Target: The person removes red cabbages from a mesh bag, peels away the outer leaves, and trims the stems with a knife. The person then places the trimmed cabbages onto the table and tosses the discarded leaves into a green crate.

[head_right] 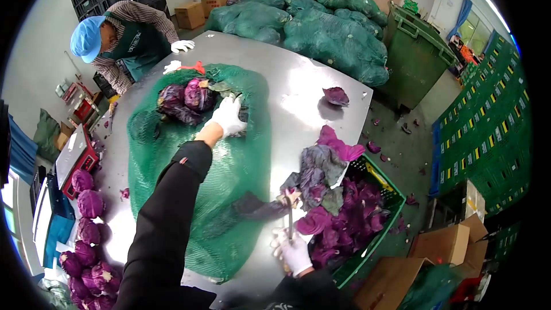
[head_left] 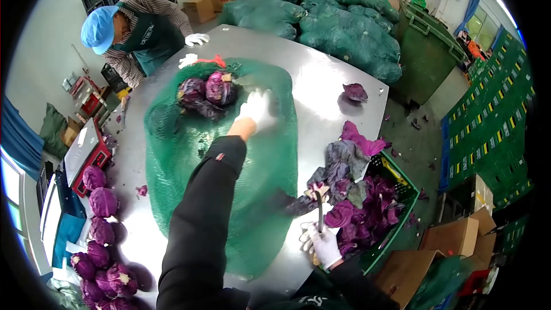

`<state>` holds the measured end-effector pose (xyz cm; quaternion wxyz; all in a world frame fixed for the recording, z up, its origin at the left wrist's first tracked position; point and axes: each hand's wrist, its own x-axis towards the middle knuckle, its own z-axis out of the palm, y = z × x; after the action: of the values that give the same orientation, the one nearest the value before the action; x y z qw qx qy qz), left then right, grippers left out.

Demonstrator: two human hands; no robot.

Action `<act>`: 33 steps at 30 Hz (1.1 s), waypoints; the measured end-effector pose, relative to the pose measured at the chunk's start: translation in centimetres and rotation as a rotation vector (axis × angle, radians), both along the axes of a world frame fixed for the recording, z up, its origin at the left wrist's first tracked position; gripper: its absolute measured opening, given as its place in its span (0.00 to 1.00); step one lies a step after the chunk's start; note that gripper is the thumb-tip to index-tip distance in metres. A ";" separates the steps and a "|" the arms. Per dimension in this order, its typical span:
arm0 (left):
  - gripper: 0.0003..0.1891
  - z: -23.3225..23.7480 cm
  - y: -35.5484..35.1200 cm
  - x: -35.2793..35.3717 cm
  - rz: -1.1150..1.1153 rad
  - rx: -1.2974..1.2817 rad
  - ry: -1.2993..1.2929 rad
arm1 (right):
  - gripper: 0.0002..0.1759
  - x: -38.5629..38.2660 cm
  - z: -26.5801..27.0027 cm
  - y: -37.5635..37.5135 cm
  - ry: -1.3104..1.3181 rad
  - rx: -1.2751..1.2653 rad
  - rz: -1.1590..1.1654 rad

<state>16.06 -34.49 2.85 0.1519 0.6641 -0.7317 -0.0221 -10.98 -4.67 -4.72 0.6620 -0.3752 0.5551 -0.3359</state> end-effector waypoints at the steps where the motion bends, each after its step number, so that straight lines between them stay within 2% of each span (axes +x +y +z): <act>1: 0.45 1.1 -0.7 -1.4 0.105 0.130 -0.077 | 0.18 -0.1 0.1 -0.1 -0.006 -0.004 0.003; 2: 0.47 1.3 -2.1 -1.7 0.166 0.236 -0.083 | 0.18 -0.2 0.1 -0.1 -0.020 -0.001 0.005; 4: 0.50 3.9 -1.3 -1.5 0.223 0.381 0.077 | 0.18 -0.2 0.0 -0.3 -0.028 0.010 -0.001; 6: 0.54 2.6 -0.5 0.5 0.265 0.247 0.240 | 0.18 -0.4 -0.1 -0.5 -0.031 0.021 0.005; 8: 0.56 -0.6 0.4 4.2 0.247 0.050 0.481 | 0.17 -0.6 -0.1 -0.7 -0.075 0.035 0.012; 9: 0.51 -2.8 1.1 6.3 0.240 0.004 0.816 | 0.17 -0.8 -0.2 -0.7 -0.105 0.051 0.013; 11: 0.41 -3.9 4.2 8.8 0.188 0.147 1.526 | 0.16 -1.1 -0.7 -0.7 -0.169 0.059 0.018; 12: 0.39 -2.5 7.6 8.6 0.317 0.141 1.740 | 0.15 -1.2 -0.8 -0.8 -0.182 0.059 0.031; 15: 0.36 -8.5 10.2 13.2 0.296 0.058 2.277 | 0.13 -1.1 -0.3 -1.0 -0.156 0.054 0.048; 16: 0.33 -9.8 10.2 14.2 0.494 0.002 2.583 | 0.13 -1.1 0.2 -1.0 -0.150 0.061 0.048; 18: 0.30 -10.5 10.6 14.4 0.469 -0.094 2.496 | 0.14 -1.2 -0.4 -1.0 -0.169 0.041 0.048; 20: 0.29 -10.1 10.7 14.3 0.436 -0.071 2.326 | 0.14 -1.1 -0.3 -1.0 -0.168 0.032 0.043; 22: 0.29 -7.7 11.3 12.1 0.438 -0.101 2.108 | 0.14 -1.1 -0.5 -0.9 -0.183 0.027 0.037; 27: 0.26 -5.2 14.1 9.1 0.120 0.053 2.147 | 0.14 -1.2 -0.6 -0.8 -0.143 0.003 0.055; 29: 0.27 -3.7 15.7 7.4 0.054 0.128 2.068 | 0.15 -1.4 -0.7 -0.7 -0.177 0.017 0.069; 32: 0.29 -1.8 18.5 4.3 -0.118 0.225 2.021 | 0.18 -1.5 2.0 -1.0 -0.163 -0.044 0.069; 33: 0.30 -1.2 19.6 2.8 -0.173 0.249 2.015 | 0.18 -1.4 3.1 -1.2 -0.207 -0.067 0.005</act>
<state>18.85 -14.86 1.69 0.6251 0.2925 -0.3018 -0.6578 -12.39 -5.91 -1.63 0.7038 -0.3618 0.4714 -0.3893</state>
